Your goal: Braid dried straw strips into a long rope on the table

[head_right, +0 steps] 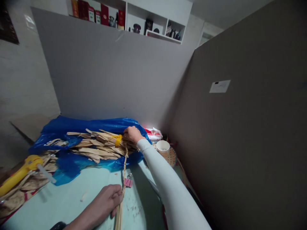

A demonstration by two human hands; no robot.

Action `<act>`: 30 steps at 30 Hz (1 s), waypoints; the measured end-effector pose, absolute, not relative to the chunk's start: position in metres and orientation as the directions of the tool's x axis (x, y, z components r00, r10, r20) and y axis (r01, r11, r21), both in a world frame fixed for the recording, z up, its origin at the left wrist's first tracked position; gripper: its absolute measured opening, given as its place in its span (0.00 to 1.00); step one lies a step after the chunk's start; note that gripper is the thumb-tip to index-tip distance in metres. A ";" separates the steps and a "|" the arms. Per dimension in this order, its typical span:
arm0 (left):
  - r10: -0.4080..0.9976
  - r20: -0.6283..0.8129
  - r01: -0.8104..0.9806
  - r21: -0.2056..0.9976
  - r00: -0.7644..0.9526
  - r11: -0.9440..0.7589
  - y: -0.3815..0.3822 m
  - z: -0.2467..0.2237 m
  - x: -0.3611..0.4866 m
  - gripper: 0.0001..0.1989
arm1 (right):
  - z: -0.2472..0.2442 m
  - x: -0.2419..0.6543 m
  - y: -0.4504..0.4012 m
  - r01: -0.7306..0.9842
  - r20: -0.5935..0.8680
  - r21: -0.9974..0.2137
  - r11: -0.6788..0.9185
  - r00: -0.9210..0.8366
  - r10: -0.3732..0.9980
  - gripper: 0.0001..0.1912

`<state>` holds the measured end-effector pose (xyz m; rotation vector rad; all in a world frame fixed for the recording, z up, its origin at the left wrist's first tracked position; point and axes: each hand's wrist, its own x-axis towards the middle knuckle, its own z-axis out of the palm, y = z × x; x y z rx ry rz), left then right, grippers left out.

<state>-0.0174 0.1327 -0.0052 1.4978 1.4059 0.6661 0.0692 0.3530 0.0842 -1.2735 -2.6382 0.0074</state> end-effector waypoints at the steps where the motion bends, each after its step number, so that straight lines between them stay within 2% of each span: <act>1: 0.959 -0.206 0.443 0.891 0.193 0.102 0.133 -0.006 -0.017 0.09 | 0.091 0.074 0.351 0.751 0.221 -0.128 0.648 -0.616 0.756 0.15; 6: 0.964 -0.185 0.450 0.890 0.193 0.081 0.135 -0.011 -0.018 0.10 | 0.121 0.106 0.329 0.707 0.342 -0.195 0.680 -0.601 0.723 0.26; 8: 0.963 -0.181 0.455 0.888 0.199 0.073 0.134 -0.010 -0.019 0.10 | 0.118 0.117 0.318 0.725 0.305 -0.184 0.664 -0.600 0.739 0.24; 12: 0.961 -0.172 0.465 0.884 0.216 0.054 0.133 -0.006 -0.019 0.10 | 0.084 0.127 0.298 0.802 0.148 -0.105 0.588 -0.572 0.807 0.11; 16: 0.960 -0.174 0.476 0.878 0.219 0.051 0.133 -0.004 -0.020 0.11 | 0.048 0.123 0.290 0.862 0.111 -0.026 0.506 -0.501 0.858 0.17; 22: 0.956 -0.184 0.474 0.879 0.227 0.057 0.136 -0.007 -0.021 0.10 | 0.040 0.118 0.296 0.864 0.209 0.009 0.503 -0.494 0.844 0.16; 26: 0.953 -0.188 0.463 0.884 0.237 0.059 0.137 -0.010 -0.023 0.09 | 0.037 0.121 0.301 0.855 0.221 -0.026 0.518 -0.500 0.837 0.16; 30: 0.951 -0.185 0.456 0.888 0.246 0.055 0.137 -0.011 -0.024 0.10 | 0.038 0.128 0.303 0.836 0.225 -0.152 0.527 -0.490 0.842 0.16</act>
